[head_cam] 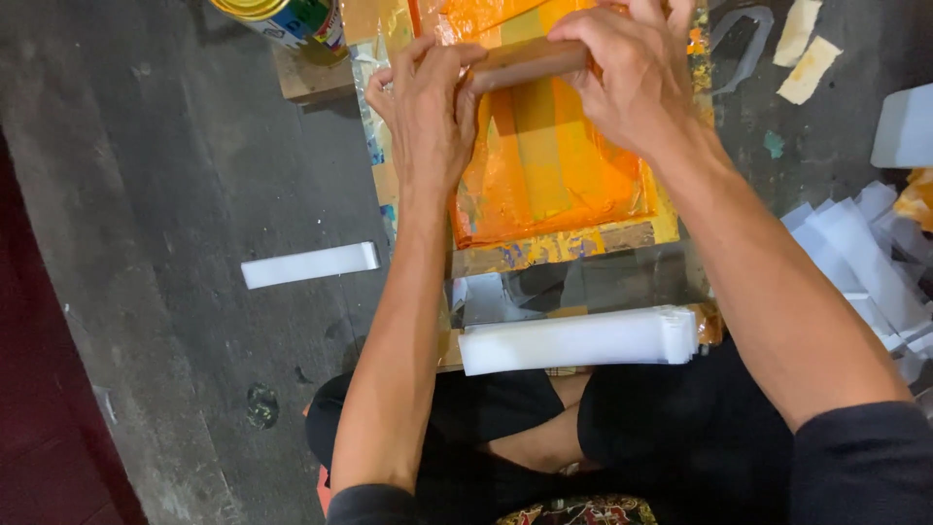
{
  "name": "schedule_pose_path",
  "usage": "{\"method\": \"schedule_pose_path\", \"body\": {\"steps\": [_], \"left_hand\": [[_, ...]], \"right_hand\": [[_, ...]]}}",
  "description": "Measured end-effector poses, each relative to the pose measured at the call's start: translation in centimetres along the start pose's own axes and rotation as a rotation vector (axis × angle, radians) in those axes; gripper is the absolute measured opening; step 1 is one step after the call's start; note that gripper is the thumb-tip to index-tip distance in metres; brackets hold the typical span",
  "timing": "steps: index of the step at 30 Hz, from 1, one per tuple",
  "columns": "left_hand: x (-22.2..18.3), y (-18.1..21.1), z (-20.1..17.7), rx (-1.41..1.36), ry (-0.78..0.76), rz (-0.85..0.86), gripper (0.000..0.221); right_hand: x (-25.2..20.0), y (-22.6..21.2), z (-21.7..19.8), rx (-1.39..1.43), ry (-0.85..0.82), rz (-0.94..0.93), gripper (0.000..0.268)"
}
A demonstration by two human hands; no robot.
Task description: Manual screen printing of orange ink onto small white label strips using a hand-held squeegee.
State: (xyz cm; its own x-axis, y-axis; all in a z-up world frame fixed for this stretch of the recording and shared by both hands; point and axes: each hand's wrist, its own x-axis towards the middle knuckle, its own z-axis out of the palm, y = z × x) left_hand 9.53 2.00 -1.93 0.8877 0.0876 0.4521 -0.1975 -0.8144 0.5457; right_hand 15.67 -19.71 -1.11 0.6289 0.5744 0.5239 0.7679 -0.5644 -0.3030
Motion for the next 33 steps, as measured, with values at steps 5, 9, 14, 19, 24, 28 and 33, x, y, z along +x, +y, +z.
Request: {"method": "schedule_pose_path", "body": {"steps": [5,9,14,19,24,28,33], "left_hand": [[-2.2,1.9,-1.4,-0.006,-0.01,-0.019,0.026],[-5.5,3.6,-2.8,-0.055,-0.022,-0.046,0.029],[-10.1,3.2,-2.8,-0.037,-0.158,-0.107,0.02],[-13.2,4.4,-3.5,-0.087,-0.182,-0.136,0.016],[-14.7,5.7,-3.9,-0.042,-0.135,-0.147,0.016],[-15.1,6.0,-4.0,-0.039,-0.142,-0.18,0.02],[-15.1,6.0,-3.8,-0.025,-0.137,-0.196,0.019]], "right_hand": [[-2.3,-0.8,0.1,-0.026,-0.021,0.051,0.031],[-5.1,-2.8,-0.5,-0.01,-0.066,0.136,0.032],[-8.2,-5.9,-3.5,0.062,-0.171,0.203,0.026],[-10.3,-8.3,-5.3,0.092,-0.22,0.255,0.03],[-11.7,-9.1,-5.1,0.082,-0.277,0.333,0.028],[-11.7,-9.6,-5.4,0.105,-0.264,0.354,0.025],[-12.3,-9.7,-4.5,0.089,-0.221,0.38,0.023]]}}
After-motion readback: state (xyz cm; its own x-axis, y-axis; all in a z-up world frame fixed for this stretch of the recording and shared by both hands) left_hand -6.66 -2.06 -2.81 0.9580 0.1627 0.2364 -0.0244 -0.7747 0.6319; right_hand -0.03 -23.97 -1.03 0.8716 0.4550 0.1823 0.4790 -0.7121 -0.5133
